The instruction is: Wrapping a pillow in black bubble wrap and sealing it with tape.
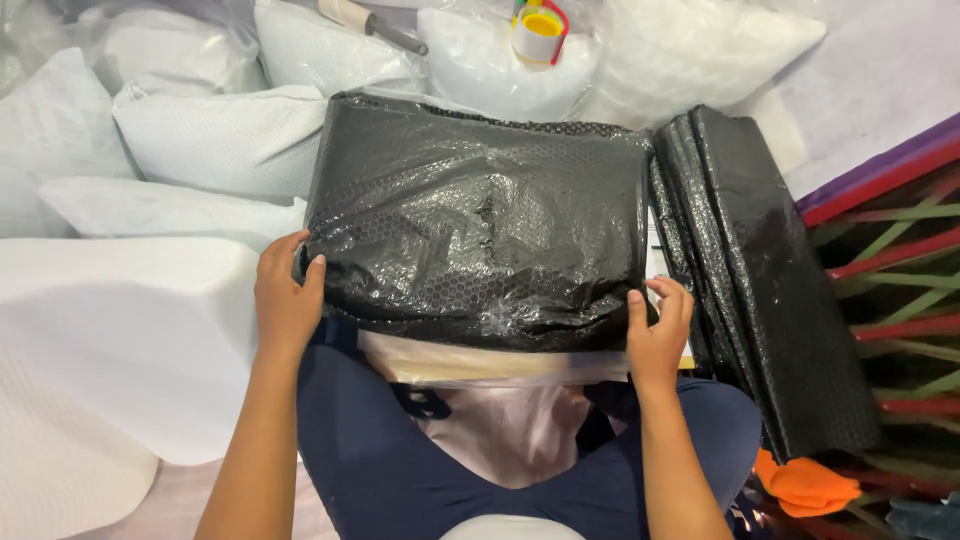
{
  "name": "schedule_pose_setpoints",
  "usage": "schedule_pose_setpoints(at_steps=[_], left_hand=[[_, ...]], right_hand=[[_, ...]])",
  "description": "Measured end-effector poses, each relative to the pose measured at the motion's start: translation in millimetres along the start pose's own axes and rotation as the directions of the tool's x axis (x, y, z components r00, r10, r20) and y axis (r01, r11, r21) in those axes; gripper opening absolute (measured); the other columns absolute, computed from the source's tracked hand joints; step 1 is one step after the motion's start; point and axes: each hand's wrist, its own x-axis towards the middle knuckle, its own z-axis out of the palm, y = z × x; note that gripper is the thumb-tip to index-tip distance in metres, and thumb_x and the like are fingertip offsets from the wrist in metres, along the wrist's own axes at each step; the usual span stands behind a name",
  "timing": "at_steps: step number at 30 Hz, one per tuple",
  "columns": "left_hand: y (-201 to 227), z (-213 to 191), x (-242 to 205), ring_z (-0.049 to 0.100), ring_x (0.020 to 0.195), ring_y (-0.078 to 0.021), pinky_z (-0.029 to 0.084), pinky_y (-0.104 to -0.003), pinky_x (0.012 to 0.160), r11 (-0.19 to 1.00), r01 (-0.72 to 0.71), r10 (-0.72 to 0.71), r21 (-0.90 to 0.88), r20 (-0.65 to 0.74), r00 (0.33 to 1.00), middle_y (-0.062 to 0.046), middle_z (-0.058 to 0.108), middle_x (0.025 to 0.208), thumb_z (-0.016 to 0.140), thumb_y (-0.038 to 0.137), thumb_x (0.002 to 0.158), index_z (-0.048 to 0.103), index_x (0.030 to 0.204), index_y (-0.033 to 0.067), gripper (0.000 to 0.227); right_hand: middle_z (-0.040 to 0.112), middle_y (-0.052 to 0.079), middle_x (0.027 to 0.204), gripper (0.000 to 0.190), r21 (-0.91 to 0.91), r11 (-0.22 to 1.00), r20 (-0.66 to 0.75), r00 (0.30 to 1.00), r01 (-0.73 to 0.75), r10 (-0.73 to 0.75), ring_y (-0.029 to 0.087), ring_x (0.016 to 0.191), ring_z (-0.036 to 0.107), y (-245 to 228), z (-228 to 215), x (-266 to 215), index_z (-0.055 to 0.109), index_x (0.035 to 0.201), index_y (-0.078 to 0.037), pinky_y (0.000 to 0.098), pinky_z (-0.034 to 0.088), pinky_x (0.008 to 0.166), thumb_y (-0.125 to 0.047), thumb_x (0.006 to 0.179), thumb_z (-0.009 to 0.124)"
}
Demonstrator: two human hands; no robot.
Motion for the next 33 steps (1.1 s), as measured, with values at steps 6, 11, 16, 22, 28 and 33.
schedule_pose_setpoints(at_steps=[6, 11, 16, 22, 28, 33], left_hand=[[-30, 18, 34, 0.049, 0.136, -0.0415, 0.040, -0.058, 0.108, 0.926, 0.332, -0.364, 0.178, 0.191, 0.912, -0.027, 0.050, 0.144, 0.056, 0.051, 0.103, 0.051, 0.148, 0.0114, 0.060], [-49, 35, 55, 0.055, 0.128, -0.0458, 0.045, -0.061, 0.100, 0.890, 0.403, -0.444, 0.216, 0.205, 0.872, -0.030, 0.058, 0.135, 0.053, 0.059, 0.102, 0.051, 0.148, 0.0121, 0.066], [-35, 31, 70, 0.058, 0.123, -0.0482, 0.047, -0.060, 0.096, 0.891, 0.388, -0.436, 0.234, 0.207, 0.876, -0.032, 0.063, 0.128, 0.050, 0.056, 0.104, 0.055, 0.144, 0.0073, 0.063], [-6, 27, 100, 0.067, 0.103, -0.0351, 0.051, -0.045, 0.090, 0.882, 0.411, -0.458, 0.231, 0.221, 0.861, -0.021, 0.070, 0.113, 0.049, 0.052, 0.099, 0.064, 0.124, 0.0067, 0.054], [20, 19, 79, 0.059, 0.122, -0.0359, 0.047, -0.047, 0.100, 0.879, 0.454, -0.475, 0.146, 0.197, 0.857, -0.020, 0.059, 0.135, 0.048, 0.048, 0.099, 0.054, 0.141, 0.0136, 0.055], [41, 18, 0, 0.040, 0.126, -0.0385, 0.033, -0.059, 0.110, 0.971, 0.017, -0.122, -0.240, -0.428, 0.896, -0.018, 0.039, 0.127, 0.054, 0.004, 0.101, 0.046, 0.130, -0.0002, 0.030]], right_hand=[[0.060, 0.020, 0.131, 0.045, -0.140, 0.890, 0.140, 0.881, -0.434, 0.452, 0.041, 0.122, 0.060, 87, 22, 49, 0.057, 0.132, -0.015, 0.0531, 0.046, 0.104, -0.048, 0.102, 0.066], [0.063, 0.019, 0.136, 0.056, -0.193, 0.797, 0.262, 0.753, -0.572, 0.604, 0.040, 0.128, 0.058, 88, 32, 44, 0.054, 0.142, -0.021, 0.0528, 0.045, 0.105, -0.057, 0.099, 0.062], [0.065, 0.024, 0.134, 0.062, -0.228, 0.755, 0.276, 0.702, -0.615, 0.656, 0.041, 0.127, 0.059, 68, 15, 18, 0.054, 0.143, -0.014, 0.0523, 0.048, 0.103, -0.053, 0.096, 0.067], [0.067, 0.018, 0.117, 0.052, -0.222, 0.778, 0.342, 0.700, -0.587, 0.626, 0.026, 0.086, 0.067, 25, -17, -23, 0.049, 0.136, -0.004, 0.0380, 0.053, 0.080, -0.035, 0.097, 0.060], [0.068, 0.018, 0.129, 0.065, -0.571, 0.756, 0.350, 0.739, -0.320, 0.576, 0.037, 0.110, 0.068, 15, -28, -13, 0.059, 0.136, -0.007, 0.0466, 0.052, 0.093, -0.058, 0.095, 0.050], [0.060, 0.023, 0.132, 0.037, -0.329, 0.936, 0.193, 0.979, 0.126, -0.064, 0.045, 0.126, 0.057, 23, 8, 58, 0.065, 0.119, -0.002, 0.0541, 0.045, 0.104, -0.035, 0.104, 0.067]])
